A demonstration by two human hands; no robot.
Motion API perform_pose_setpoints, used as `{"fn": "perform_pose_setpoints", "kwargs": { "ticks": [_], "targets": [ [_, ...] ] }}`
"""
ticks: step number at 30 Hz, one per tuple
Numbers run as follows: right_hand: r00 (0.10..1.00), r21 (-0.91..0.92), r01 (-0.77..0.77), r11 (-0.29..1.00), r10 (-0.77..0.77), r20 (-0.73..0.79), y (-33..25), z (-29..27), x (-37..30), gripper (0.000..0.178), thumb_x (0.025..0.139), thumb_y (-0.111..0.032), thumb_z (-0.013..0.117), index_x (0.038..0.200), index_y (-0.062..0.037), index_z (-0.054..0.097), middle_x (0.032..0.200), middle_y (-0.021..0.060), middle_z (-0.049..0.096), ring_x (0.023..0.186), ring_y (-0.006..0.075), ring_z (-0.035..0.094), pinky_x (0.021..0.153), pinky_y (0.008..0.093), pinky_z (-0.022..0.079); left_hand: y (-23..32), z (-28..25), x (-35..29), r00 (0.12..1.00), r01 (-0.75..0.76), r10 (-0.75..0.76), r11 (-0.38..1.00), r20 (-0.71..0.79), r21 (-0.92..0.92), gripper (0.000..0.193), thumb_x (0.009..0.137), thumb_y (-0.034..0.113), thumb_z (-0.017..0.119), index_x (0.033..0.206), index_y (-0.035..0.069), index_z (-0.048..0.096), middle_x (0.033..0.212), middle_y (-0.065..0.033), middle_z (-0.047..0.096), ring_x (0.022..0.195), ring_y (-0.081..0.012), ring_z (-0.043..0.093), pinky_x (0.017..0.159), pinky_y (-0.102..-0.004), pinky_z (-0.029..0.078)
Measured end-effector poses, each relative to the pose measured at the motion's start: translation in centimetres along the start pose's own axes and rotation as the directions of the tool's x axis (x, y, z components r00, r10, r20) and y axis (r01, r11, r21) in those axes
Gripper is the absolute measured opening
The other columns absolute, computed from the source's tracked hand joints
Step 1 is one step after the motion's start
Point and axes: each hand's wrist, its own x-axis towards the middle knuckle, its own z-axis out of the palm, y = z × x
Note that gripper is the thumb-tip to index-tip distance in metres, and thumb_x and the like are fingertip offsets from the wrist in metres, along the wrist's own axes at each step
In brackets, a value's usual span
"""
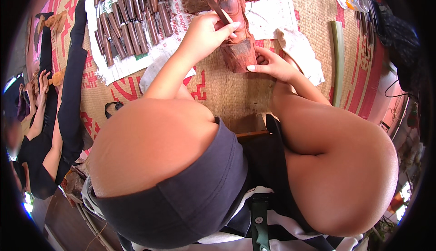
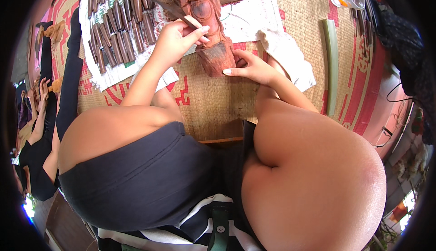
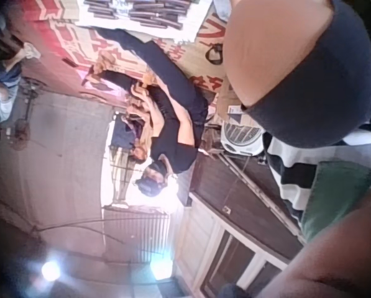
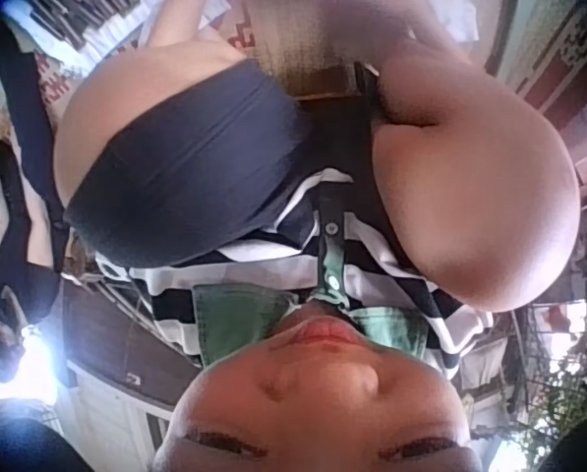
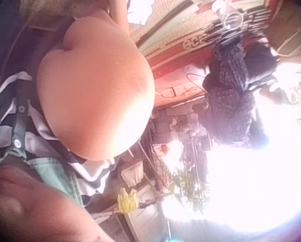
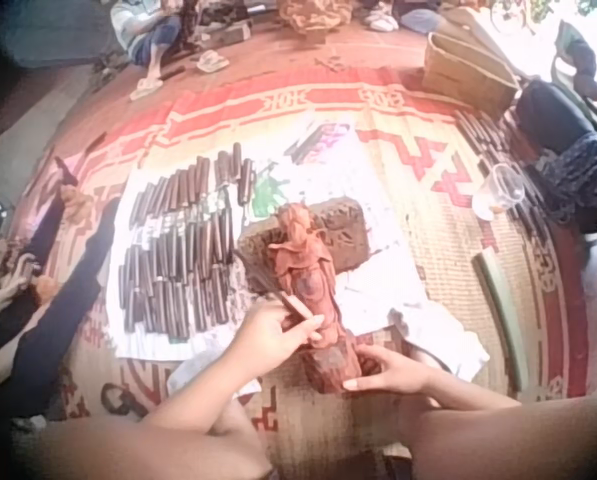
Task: The person sits on a mat and uses a small knife to carve a reddish-brown wooden figurine. They hold the figurine with one hand and carefully shape its surface with the knife in the other hand, occasionally rotating the object to access different sides.
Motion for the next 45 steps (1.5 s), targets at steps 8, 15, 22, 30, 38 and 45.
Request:
{"fn": "perform_pose_setpoints", "kwargs": {
  "ticks": [8,15,22,30,38,45],
  "targets": [
    [1.000,-0.001,-0.022,1.000,0.022,0.006,-0.4,0.1,0.0,0.072,0.072,-0.034,0.074,0.126,-0.0002,0.042,0.101,0.0090,0.058,0.091,0.0157,0.054,0.081,0.0285,0.043,-0.8,0.4,0.1,0.990,-0.118,0.115,0.992,-0.081,-0.040,0.021,0.084,0.021,0.063,0.082,0.000,0.061,0.067,-0.0055,0.063,0.061,-0.0097,0.060,0.056,-0.0232,0.048],
    [1.000,0.005,-0.021,1.000,0.021,-0.007,-0.4,0.2,0.0,0.072,0.072,-0.035,0.074,0.126,-0.0003,0.042,0.101,0.0089,0.058,0.090,0.0159,0.053,0.081,0.0285,0.043,0.3,0.7,-0.2,0.998,-0.006,0.007,1.000,-0.063,0.018,0.020,0.084,0.020,0.062,0.079,0.001,0.061,0.065,-0.0040,0.061,0.057,-0.0086,0.059,0.053,-0.0234,0.046],
    [1.000,-0.028,-0.026,0.999,0.026,0.013,-0.3,0.1,0.1,0.073,0.073,-0.034,0.073,0.128,0.0001,0.039,0.102,0.0091,0.057,0.092,0.0159,0.053,0.083,0.0286,0.043,-0.3,1.0,0.4,0.998,-0.052,0.053,0.998,-0.032,0.040,0.020,0.084,0.021,0.061,0.080,0.002,0.060,0.062,-0.0032,0.059,0.053,-0.0084,0.057,0.049,-0.0233,0.044],
    [0.998,-0.036,-0.050,0.998,0.051,0.024,-0.6,0.0,-0.1,0.075,0.075,-0.028,0.072,0.133,0.0005,0.033,0.102,0.0087,0.057,0.093,0.0148,0.052,0.085,0.0286,0.042,-0.4,1.4,0.3,1.000,0.017,-0.017,1.000,-0.004,0.018,0.021,0.085,0.022,0.061,0.080,0.001,0.060,0.059,-0.0040,0.059,0.051,-0.0085,0.055,0.049,-0.0233,0.043],
    [1.000,0.000,-0.012,1.000,0.012,-0.009,0.0,0.0,-0.1,0.071,0.072,-0.035,0.074,0.126,-0.0002,0.043,0.100,0.0096,0.057,0.091,0.0167,0.054,0.080,0.0286,0.044,-0.3,1.6,0.9,0.999,-0.026,0.025,0.999,0.025,0.035,0.021,0.085,0.020,0.060,0.082,-0.002,0.060,0.064,-0.0057,0.060,0.054,-0.0097,0.056,0.050,-0.0250,0.044],
    [1.000,0.004,-0.011,1.000,0.011,-0.008,0.1,0.0,0.0,0.071,0.072,-0.036,0.074,0.125,-0.0007,0.043,0.100,0.0094,0.058,0.091,0.0165,0.054,0.081,0.0291,0.044,-0.1,1.7,0.7,0.983,-0.185,0.183,0.981,0.034,0.059,0.023,0.085,0.019,0.059,0.082,-0.004,0.058,0.072,-0.0072,0.058,0.056,-0.0119,0.056,0.053,-0.0272,0.045]
  ]
}}
